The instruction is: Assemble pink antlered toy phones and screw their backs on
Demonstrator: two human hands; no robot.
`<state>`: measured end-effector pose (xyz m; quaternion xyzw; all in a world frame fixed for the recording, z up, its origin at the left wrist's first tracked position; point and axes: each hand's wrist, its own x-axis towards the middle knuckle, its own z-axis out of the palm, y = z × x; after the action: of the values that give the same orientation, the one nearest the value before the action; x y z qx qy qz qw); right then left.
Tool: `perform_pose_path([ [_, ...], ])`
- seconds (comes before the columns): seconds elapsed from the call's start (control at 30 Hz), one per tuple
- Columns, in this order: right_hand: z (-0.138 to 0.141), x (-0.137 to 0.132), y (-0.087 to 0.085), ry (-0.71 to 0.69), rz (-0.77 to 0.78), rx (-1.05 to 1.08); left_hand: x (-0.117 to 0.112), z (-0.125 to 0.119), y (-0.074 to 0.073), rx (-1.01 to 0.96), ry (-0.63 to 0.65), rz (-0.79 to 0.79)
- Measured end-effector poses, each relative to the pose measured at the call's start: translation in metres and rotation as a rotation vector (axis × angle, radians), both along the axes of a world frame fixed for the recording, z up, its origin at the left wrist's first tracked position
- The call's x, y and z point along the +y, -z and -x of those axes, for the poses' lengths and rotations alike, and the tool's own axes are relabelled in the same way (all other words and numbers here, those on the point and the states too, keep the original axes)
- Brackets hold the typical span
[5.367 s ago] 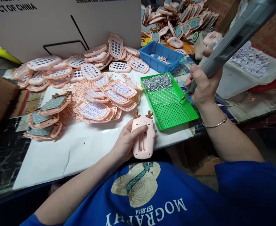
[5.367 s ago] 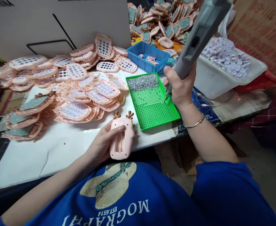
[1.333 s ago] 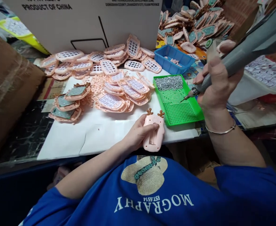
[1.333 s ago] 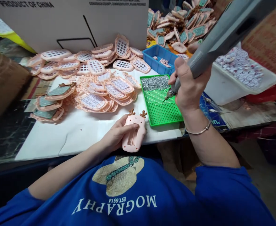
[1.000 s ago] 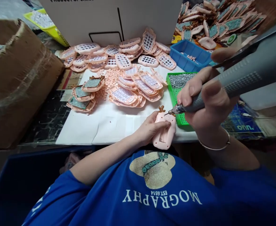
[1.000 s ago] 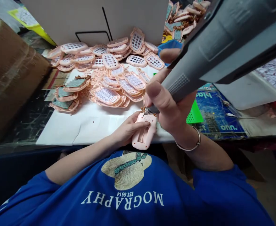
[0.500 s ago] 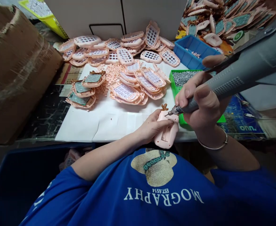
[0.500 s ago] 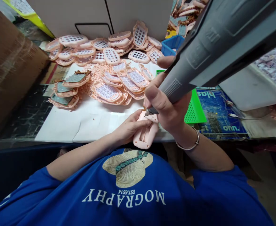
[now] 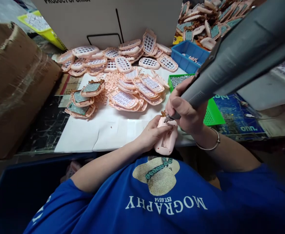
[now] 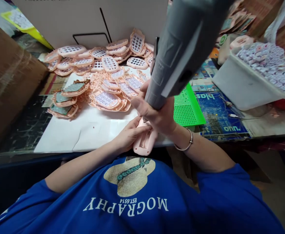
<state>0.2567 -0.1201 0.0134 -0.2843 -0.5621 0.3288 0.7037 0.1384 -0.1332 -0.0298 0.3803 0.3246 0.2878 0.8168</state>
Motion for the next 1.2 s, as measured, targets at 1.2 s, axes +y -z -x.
perform_pose_path([
  [1.2,-0.089,0.045,-0.011,0.452,0.012,-0.021,0.002,0.012,-0.003,-0.183,0.008,0.306],
])
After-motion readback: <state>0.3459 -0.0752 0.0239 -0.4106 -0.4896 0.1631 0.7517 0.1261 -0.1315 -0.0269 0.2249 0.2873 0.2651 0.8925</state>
